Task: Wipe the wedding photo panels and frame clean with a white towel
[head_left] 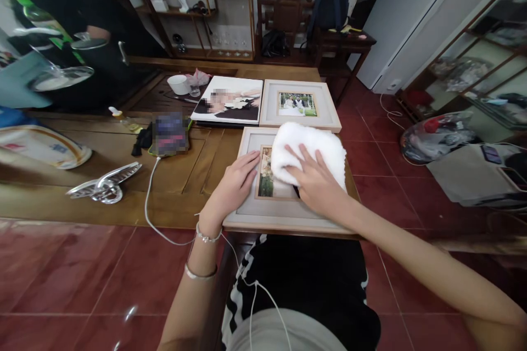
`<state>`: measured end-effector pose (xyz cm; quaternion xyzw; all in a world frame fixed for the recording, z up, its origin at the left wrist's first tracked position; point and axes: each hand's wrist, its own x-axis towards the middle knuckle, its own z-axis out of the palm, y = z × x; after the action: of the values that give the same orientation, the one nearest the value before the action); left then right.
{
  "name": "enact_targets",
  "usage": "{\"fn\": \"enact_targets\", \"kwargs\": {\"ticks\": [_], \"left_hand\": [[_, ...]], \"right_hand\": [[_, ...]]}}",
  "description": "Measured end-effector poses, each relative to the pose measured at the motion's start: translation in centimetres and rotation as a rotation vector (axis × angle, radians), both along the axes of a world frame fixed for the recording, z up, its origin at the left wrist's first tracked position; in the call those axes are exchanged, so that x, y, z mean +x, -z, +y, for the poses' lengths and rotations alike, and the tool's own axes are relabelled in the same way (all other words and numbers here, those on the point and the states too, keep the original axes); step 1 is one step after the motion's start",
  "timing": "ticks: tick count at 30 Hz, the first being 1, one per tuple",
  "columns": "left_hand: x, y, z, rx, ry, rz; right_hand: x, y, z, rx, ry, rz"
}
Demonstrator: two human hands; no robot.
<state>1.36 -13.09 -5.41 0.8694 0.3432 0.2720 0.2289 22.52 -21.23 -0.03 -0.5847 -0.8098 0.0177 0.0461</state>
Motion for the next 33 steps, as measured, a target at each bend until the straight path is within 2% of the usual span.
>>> {"fn": "enact_targets", "kwargs": {"ticks": [2,5,9,13,19,22,26,33], "left_hand": [[0.0,-0.3,-0.1,-0.021,-0.008,-0.015],[-0.1,-0.8,-0.3,-0.023,-0.007,-0.084],[-0.2,-1.2,-0.4,-0.001,-0.001,-0.155],[-0.3,-1.0,-0.5,-0.037,-0.026,-0.191],[-0.4,-1.1,-0.7,-0.039,-0.014,-0.193],[-0.3,-1.3,-0.7,-0.026,-0.038,-0.137],[0.0,-1.3,-0.5,-0.012,-0.047,-0.069],[0.0,-0.6,-0.4,0.005,-0.033,-0.040]], "right_hand": [[0.1,0.4,2.6,0.062,0.044,-0.026],[-0.9,0.5,5.7,0.064,0.048,-0.086],[-3.7,0.1,6.7,-0.064,-0.100,-0.163],[-5.6,-0.8,4.2,-0.166,-0.184,-0.187],[-6.7,-1.9,-1.9,-0.223,-0.275,-0.122],[-6.8,-2.2,-4.1,-0.221,-0.345,-0.048],[-5.6,-2.1,-5.6,-0.219,-0.350,-0.006],[-1.1,-1.2,-8.4,-0.183,-0.175,-0.051]]}}
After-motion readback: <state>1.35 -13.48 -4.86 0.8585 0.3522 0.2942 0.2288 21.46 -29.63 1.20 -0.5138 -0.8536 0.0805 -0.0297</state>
